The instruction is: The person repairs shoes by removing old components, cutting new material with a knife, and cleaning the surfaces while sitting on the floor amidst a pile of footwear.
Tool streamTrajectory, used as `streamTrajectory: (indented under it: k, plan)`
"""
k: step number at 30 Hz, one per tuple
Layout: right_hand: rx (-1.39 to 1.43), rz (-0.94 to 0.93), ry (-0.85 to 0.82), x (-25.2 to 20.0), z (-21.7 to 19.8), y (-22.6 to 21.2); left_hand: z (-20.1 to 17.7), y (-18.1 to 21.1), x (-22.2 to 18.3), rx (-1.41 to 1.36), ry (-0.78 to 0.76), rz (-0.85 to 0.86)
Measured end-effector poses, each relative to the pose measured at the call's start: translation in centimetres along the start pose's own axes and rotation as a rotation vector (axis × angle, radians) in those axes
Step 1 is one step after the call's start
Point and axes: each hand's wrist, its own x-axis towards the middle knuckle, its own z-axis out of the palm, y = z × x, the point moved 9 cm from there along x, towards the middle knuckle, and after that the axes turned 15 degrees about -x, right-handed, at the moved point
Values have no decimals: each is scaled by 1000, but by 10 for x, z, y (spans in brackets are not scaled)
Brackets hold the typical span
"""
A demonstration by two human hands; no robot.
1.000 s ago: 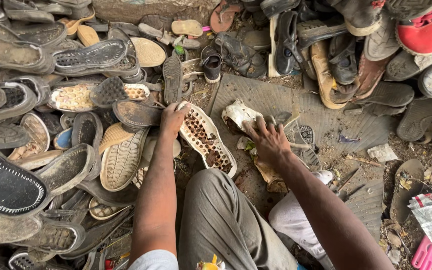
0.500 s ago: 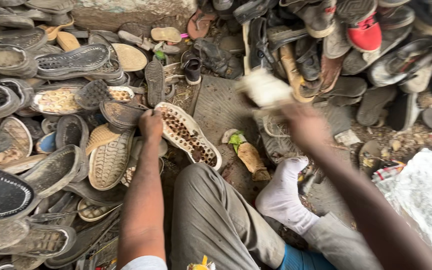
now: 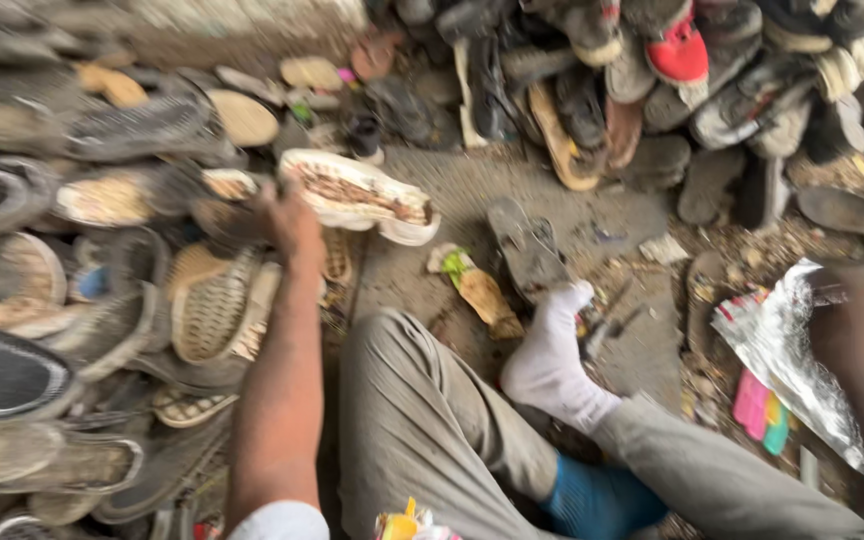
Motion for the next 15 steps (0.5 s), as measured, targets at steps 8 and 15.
streamTrajectory:
  k: [8, 15]
  plan:
    - [340, 52, 232, -11, -37, 20, -34, -29, 89, -334, -63, -565]
    - [37, -109, -173, 17, -44, -90, -63, 17, 96, -437, -70, -572]
